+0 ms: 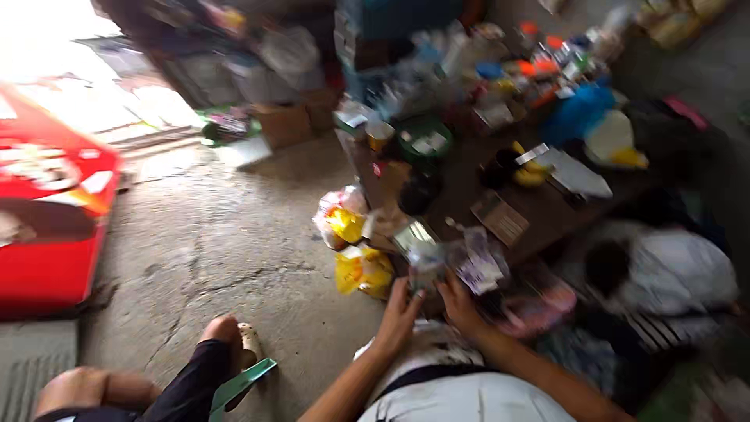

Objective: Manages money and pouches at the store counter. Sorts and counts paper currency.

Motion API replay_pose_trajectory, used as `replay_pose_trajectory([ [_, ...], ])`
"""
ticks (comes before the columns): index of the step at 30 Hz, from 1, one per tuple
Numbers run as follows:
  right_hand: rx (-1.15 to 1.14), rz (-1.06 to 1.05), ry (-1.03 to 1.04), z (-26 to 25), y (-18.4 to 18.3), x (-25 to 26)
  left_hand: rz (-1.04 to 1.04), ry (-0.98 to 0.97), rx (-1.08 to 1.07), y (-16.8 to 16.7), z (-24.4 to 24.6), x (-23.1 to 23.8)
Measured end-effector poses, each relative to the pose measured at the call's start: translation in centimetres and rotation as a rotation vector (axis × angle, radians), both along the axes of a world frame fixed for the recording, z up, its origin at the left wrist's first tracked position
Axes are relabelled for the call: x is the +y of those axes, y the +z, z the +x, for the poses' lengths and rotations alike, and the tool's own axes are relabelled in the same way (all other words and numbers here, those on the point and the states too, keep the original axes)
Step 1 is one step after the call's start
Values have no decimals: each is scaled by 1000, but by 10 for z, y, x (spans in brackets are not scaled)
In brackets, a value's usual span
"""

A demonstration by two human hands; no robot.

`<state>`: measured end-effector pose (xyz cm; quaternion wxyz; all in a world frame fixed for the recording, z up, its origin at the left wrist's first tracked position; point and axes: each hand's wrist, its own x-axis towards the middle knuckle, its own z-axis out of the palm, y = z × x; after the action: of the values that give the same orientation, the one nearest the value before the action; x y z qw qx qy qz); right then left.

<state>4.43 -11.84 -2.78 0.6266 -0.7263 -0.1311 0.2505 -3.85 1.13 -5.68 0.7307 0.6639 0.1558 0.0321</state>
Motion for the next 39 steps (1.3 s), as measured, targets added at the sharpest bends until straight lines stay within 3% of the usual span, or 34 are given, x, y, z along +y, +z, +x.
replay_pose_trajectory([
  [4,96,85,-252,20,-4,-42,-152,-19,108,2,30,-6],
  [9,177,73,-587,33,-8,-114,-43,483,-170,26,95,60],
  [10,193,72,-637,34,-12,-129,-29,507,-159,32,106,60],
  [12,243,116,-729,35,-23,-155,-53,285,13,31,118,37],
  [14,313,183,-801,35,-34,-175,-274,99,351,15,121,-6],
  [16,354,244,-850,35,-40,-187,-476,92,666,-7,117,-48],
  [18,370,267,-872,37,-45,-190,-548,165,812,-19,116,-75],
  [21,287,148,-726,41,-55,-193,-497,182,836,-21,127,-92],
  [24,-162,-102,-340,63,-74,-197,-435,167,899,-17,144,-97],
  [26,-331,-244,-168,88,-84,-192,-422,166,917,-14,151,-101],
  [32,35,-219,130,124,-83,-182,-335,187,915,-18,165,-114],
  [39,-115,-247,173,93,-87,-183,-91,208,755,-43,170,-123],
])
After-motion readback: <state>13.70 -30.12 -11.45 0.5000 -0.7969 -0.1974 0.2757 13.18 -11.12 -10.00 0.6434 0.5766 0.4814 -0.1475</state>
